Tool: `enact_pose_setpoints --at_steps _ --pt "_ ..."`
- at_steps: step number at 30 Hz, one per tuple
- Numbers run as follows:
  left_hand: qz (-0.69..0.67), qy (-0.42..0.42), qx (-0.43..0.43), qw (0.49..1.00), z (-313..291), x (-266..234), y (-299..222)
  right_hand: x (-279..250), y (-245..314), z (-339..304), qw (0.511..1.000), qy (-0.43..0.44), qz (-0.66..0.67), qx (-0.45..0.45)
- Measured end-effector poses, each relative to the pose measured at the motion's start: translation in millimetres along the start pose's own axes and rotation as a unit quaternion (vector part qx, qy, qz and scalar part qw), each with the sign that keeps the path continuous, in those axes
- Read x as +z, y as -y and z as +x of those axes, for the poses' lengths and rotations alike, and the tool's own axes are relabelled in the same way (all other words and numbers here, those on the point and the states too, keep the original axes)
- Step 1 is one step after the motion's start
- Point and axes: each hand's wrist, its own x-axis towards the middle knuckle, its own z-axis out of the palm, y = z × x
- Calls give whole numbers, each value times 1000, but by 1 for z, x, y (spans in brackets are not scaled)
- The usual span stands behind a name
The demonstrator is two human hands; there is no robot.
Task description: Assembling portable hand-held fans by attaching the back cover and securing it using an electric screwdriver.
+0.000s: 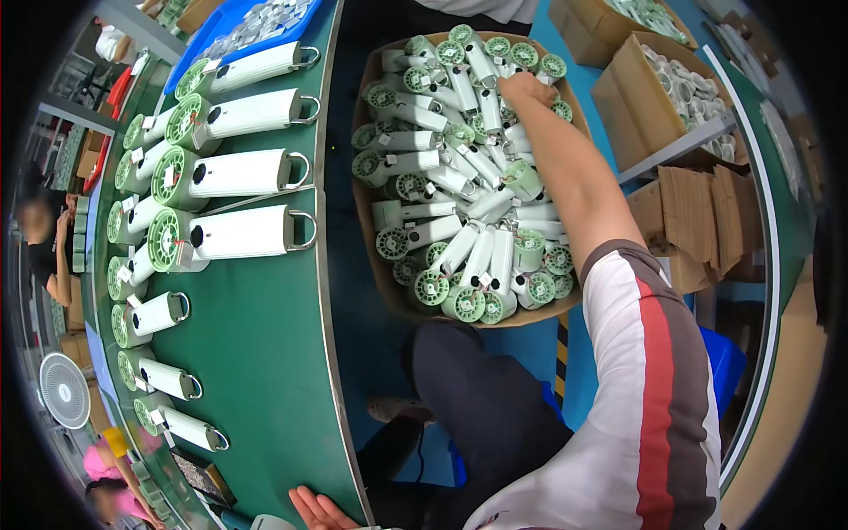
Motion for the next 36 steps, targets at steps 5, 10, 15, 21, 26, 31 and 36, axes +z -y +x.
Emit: enact_pose_setpoints --at_steps 5,10,15,21,26,31,36 --pt "-21 -16 36 999 -1 9 2 0 -5 6 998 16 -42 -34" --pt "-52 -8 98 994 0 11 9 -6 -18 5 988 32 -46 -143" --pt "-74 -6 103 992 -1 15 12 -32 -43 -19 973 32 -32 -225" --pt "90 35 217 971 -5 17 19 -110 -76 -199 837 118 259 -467" --pt "184 155 184 953 -15 57 26 -221 -163 -362 525 469 297 -645" --pt "173 289 121 934 -14 99 45 -239 -208 -403 540 437 296 -656" --pt "185 315 90 926 -2 127 51 -239 -217 -394 606 485 260 -574"
